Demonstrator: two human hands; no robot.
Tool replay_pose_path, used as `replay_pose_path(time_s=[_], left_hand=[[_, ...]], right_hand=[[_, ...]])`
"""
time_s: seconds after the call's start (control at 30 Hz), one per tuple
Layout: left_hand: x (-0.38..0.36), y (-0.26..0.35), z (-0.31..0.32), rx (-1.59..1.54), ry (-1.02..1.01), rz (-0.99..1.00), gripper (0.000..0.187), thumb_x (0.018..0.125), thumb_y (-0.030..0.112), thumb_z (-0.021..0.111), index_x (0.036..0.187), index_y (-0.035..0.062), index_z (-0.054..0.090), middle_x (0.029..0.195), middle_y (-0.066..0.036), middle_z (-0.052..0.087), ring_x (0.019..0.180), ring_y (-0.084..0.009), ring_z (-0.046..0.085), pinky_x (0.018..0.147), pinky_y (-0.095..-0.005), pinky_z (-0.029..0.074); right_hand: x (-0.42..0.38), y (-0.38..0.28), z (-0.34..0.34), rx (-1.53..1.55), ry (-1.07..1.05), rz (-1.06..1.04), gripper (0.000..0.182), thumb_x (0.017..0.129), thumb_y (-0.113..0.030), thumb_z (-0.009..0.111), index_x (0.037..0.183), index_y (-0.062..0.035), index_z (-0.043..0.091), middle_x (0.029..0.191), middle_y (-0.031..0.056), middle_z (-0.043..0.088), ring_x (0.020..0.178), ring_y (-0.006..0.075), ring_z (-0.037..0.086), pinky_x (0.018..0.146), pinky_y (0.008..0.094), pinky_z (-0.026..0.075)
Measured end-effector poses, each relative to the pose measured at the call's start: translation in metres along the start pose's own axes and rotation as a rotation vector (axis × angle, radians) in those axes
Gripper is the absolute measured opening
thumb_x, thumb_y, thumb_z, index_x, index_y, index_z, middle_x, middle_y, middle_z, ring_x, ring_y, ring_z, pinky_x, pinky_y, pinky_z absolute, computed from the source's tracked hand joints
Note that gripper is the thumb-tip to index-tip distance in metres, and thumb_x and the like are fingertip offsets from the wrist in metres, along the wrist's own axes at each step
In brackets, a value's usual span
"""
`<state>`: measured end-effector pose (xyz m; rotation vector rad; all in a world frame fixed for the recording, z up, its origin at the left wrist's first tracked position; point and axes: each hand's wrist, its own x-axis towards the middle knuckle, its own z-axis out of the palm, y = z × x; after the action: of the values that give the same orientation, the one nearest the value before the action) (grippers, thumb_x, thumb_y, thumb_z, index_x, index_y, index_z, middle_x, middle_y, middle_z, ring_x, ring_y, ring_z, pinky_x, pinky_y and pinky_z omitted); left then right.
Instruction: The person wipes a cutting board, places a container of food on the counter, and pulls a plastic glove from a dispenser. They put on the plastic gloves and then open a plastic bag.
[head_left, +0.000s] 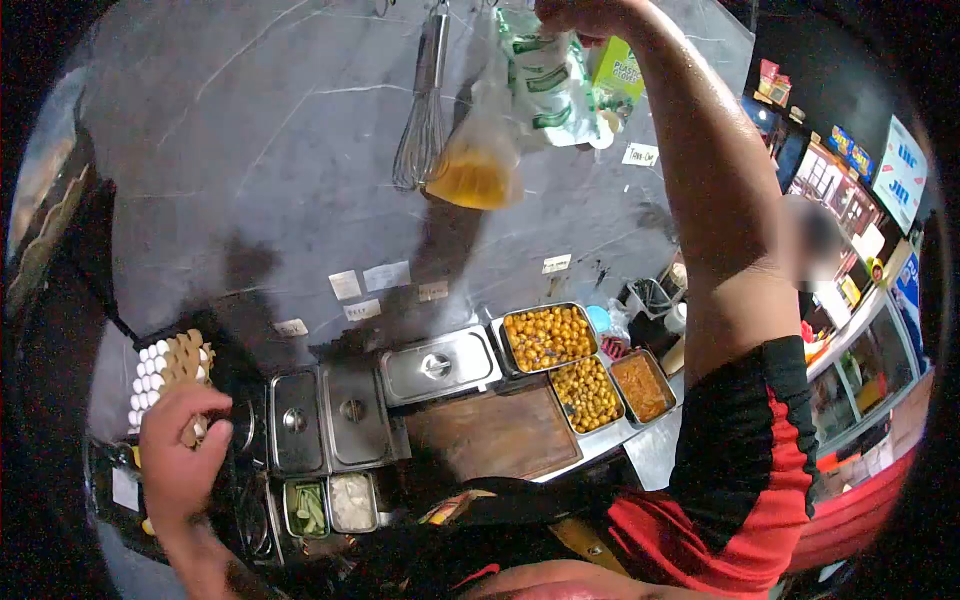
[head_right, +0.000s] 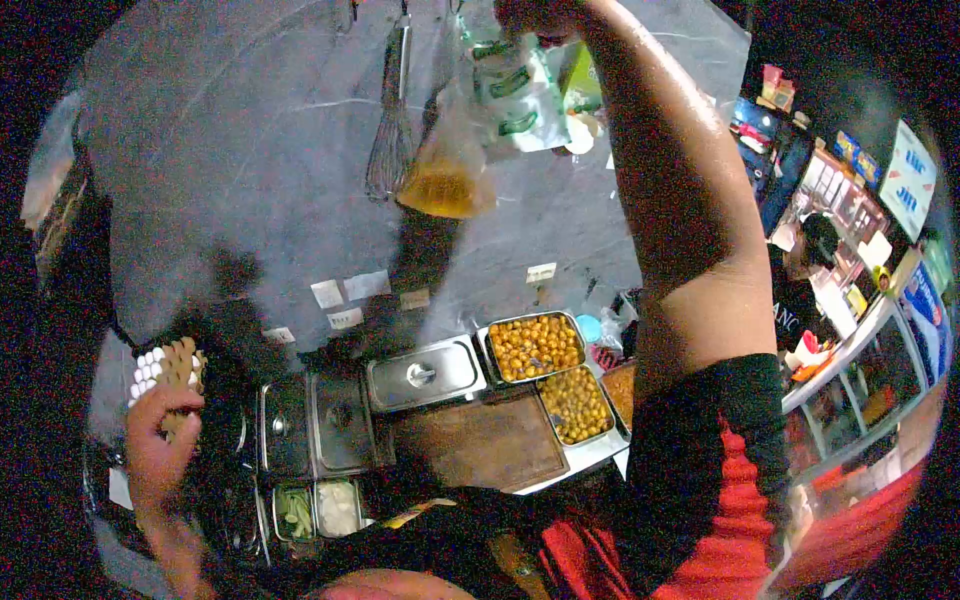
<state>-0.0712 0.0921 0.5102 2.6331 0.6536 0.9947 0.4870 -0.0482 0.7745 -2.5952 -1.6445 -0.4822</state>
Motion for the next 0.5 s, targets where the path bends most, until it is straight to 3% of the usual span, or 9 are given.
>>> replay_pose_path(time_s=[0.1,0.13,0.23,0.27,0.3,0.37,0.4,0.5], left_hand=[[0.058,0.026,0.007,-0.129,-0.074,0.276,0.014,0.078,0.005,0.071,0.090,0.0011,0.068,0.089,-0.012,0.068,0.083,-0.0266,0.065,0.078,-0.0350,0.051],[0.080,0.030,0.014,-0.156,-0.084,0.360,0.012,0.079,0.005,0.070,0.090,0.0012,0.068,0.087,-0.012,0.068,0.081,-0.0255,0.065,0.076,-0.0347,0.051],[0.147,0.057,0.034,-0.245,-0.083,0.493,0.008,0.085,0.008,0.067,0.089,0.0012,0.066,0.083,-0.011,0.065,0.077,-0.0208,0.064,0.070,-0.0319,0.050],[0.170,0.075,0.036,-0.204,-0.094,0.534,0.007,0.086,0.008,0.066,0.090,0.0019,0.066,0.086,-0.010,0.066,0.081,-0.0217,0.066,0.073,-0.0331,0.052],[0.193,0.093,0.039,-0.164,-0.105,0.574,0.007,0.087,0.008,0.065,0.091,0.0026,0.066,0.088,-0.009,0.067,0.085,-0.0226,0.067,0.077,-0.0342,0.053],[0.240,0.112,0.075,-0.314,0.103,0.766,0.011,0.088,0.011,0.063,0.090,0.0009,0.065,0.089,-0.008,0.066,0.076,-0.0181,0.063,0.068,-0.0305,0.050],[0.262,0.124,0.088,-0.294,0.148,0.807,0.015,0.088,0.013,0.063,0.098,0.0018,0.065,0.099,-0.009,0.066,0.081,-0.0208,0.065,0.072,-0.0328,0.052],[0.317,0.157,0.125,-0.251,0.226,0.847,0.030,0.088,0.016,0.063,0.116,0.0043,0.063,0.118,-0.011,0.063,0.095,-0.0266,0.066,0.083,-0.0376,0.054]], right_hand=[[-0.019,-0.019,-0.002,0.257,0.047,0.185,0.020,0.084,-0.015,0.070,0.104,-0.0100,0.071,0.073,0.0080,0.070,0.059,0.0201,0.069,0.054,0.0367,0.055],[-0.015,-0.014,0.002,0.226,0.076,0.128,0.030,0.083,-0.013,0.070,0.112,-0.0101,0.070,0.075,0.0089,0.072,0.058,0.0199,0.068,0.054,0.0364,0.055],[-0.014,-0.019,0.006,0.078,0.091,0.075,0.033,0.081,-0.011,0.070,0.114,-0.0112,0.072,0.077,0.0098,0.073,0.062,0.0193,0.068,0.055,0.0360,0.054],[0.003,0.007,0.018,0.237,0.131,-0.048,0.035,0.081,-0.016,0.071,0.116,-0.0123,0.072,0.081,0.0116,0.074,0.068,0.0222,0.069,0.063,0.0380,0.056],[0.012,0.017,0.022,0.231,0.136,-0.043,0.035,0.081,-0.016,0.071,0.116,-0.0123,0.072,0.081,0.0116,0.074,0.068,0.0222,0.069,0.063,0.0380,0.056],[0.020,0.025,0.023,-0.105,0.238,-0.158,0.030,0.083,-0.024,0.070,0.110,-0.0117,0.074,0.088,0.0127,0.075,0.076,0.0273,0.070,0.072,0.0403,0.056],[0.008,0.013,0.024,-0.126,0.330,-0.130,0.028,0.086,-0.032,0.067,0.104,-0.0113,0.076,0.093,0.0125,0.075,0.078,0.0317,0.069,0.077,0.0426,0.055],[0.028,0.038,0.039,-0.255,0.326,-0.244,0.028,0.091,-0.033,0.063,0.103,-0.0109,0.075,0.093,0.0126,0.075,0.080,0.0323,0.070,0.079,0.0443,0.055]])
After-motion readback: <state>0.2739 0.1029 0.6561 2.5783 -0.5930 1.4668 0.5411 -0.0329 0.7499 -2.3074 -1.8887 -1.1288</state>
